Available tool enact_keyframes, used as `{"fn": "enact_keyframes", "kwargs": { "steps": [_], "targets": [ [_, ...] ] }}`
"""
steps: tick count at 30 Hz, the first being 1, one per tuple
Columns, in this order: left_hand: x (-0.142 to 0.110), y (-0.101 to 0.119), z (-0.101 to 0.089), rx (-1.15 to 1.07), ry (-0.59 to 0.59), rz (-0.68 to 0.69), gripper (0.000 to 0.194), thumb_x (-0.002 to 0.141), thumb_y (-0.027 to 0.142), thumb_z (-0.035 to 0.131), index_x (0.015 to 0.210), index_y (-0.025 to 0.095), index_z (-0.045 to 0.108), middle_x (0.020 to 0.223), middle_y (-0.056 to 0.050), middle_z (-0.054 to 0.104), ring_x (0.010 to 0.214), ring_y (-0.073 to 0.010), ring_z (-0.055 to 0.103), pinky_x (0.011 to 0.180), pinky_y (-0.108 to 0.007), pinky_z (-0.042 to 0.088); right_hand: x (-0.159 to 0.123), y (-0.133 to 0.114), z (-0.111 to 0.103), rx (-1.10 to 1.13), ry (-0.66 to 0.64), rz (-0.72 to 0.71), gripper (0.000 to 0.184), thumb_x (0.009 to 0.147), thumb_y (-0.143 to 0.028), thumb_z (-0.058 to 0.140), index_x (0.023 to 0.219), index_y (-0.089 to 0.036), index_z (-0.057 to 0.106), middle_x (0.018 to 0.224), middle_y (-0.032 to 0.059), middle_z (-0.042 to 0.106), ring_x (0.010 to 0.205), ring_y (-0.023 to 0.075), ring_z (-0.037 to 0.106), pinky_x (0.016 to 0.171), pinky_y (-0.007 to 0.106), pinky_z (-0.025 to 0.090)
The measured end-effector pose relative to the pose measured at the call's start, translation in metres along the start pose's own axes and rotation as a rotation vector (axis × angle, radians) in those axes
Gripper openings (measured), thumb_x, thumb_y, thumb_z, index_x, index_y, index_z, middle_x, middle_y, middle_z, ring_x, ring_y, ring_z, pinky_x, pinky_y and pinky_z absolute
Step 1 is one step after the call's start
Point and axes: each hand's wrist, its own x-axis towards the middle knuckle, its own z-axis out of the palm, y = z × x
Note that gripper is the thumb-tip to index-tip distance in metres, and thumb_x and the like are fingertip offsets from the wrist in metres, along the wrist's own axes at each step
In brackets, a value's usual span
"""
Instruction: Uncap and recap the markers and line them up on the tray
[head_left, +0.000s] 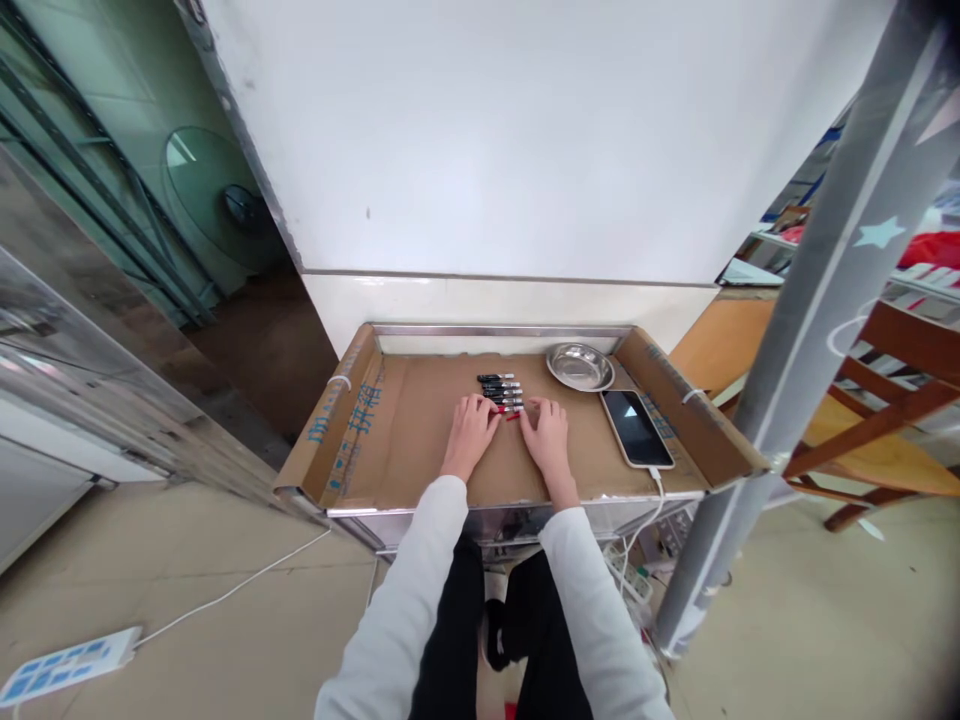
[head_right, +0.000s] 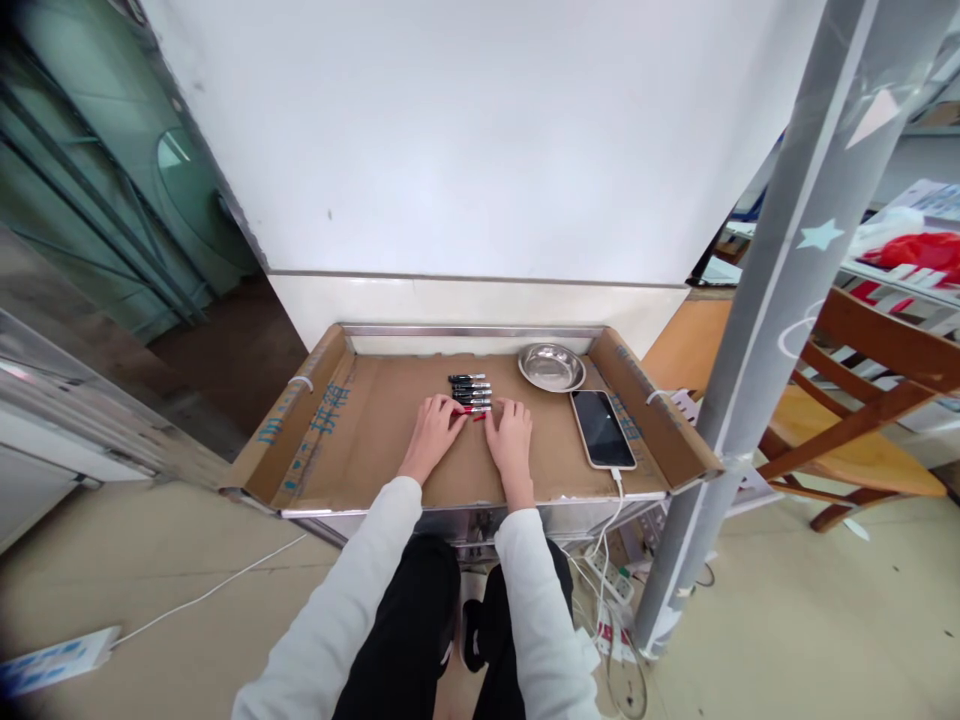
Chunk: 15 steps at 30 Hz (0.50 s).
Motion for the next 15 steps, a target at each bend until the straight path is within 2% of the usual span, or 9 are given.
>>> {"fn": "enact_keyframes", "kwargs": {
  "steps": [3,5,9,11,15],
  "targets": [
    [0.002,0.001,-0.001,0.05,0.031,-0.083,0.019,0.091,0.031,0.04,0.095,0.018,0.053,0.095,-0.007,0.055,0.09,-0.0197,0.049,0.08,-0.033,0.04,0.001,0.002,0.006,-0.007,0.036,0.036,0.027,0.085,-0.024,0.042,0.107,-0.01,0.05,0.104,0.0142,0.056,0.099,0.0245,0.047,0.087,0.037,0.037],
    [0.003,0.001,0.001,0.117,0.07,-0.202,0.02,0.091,0.026,0.037,0.097,0.016,0.053,0.098,-0.009,0.057,0.092,-0.0216,0.05,0.081,-0.035,0.04,0.0,0.002,0.009,-0.054,0.04,0.072,0.027,0.083,-0.017,0.038,0.107,-0.009,0.049,0.105,0.016,0.055,0.101,0.0253,0.047,0.088,0.037,0.037],
    [0.003,-0.001,0.008,0.247,0.142,-0.45,0.029,0.085,0.014,0.036,0.111,0.009,0.049,0.119,-0.018,0.052,0.111,-0.0268,0.047,0.091,-0.04,0.037,-0.001,-0.003,0.009,-0.158,0.024,0.093,0.028,0.08,-0.01,0.035,0.104,-0.009,0.049,0.107,0.0186,0.054,0.103,0.0265,0.047,0.089,0.038,0.037],
    [0.004,-0.002,0.012,0.28,0.128,-0.488,0.034,0.084,0.012,0.036,0.116,0.006,0.047,0.128,-0.022,0.047,0.118,-0.0283,0.043,0.096,-0.042,0.035,-0.002,-0.006,0.008,-0.184,0.026,0.089,0.027,0.08,-0.009,0.034,0.102,-0.01,0.049,0.107,0.0191,0.054,0.102,0.0267,0.048,0.089,0.039,0.037],
    [0.005,-0.002,0.015,0.299,0.101,-0.485,0.036,0.083,0.014,0.036,0.116,0.005,0.047,0.131,-0.023,0.045,0.121,-0.0292,0.042,0.097,-0.042,0.034,-0.001,-0.009,0.007,-0.219,0.024,0.102,0.024,0.079,-0.01,0.035,0.098,-0.011,0.048,0.103,0.0179,0.054,0.099,0.0266,0.049,0.087,0.039,0.038]
  ]
}}
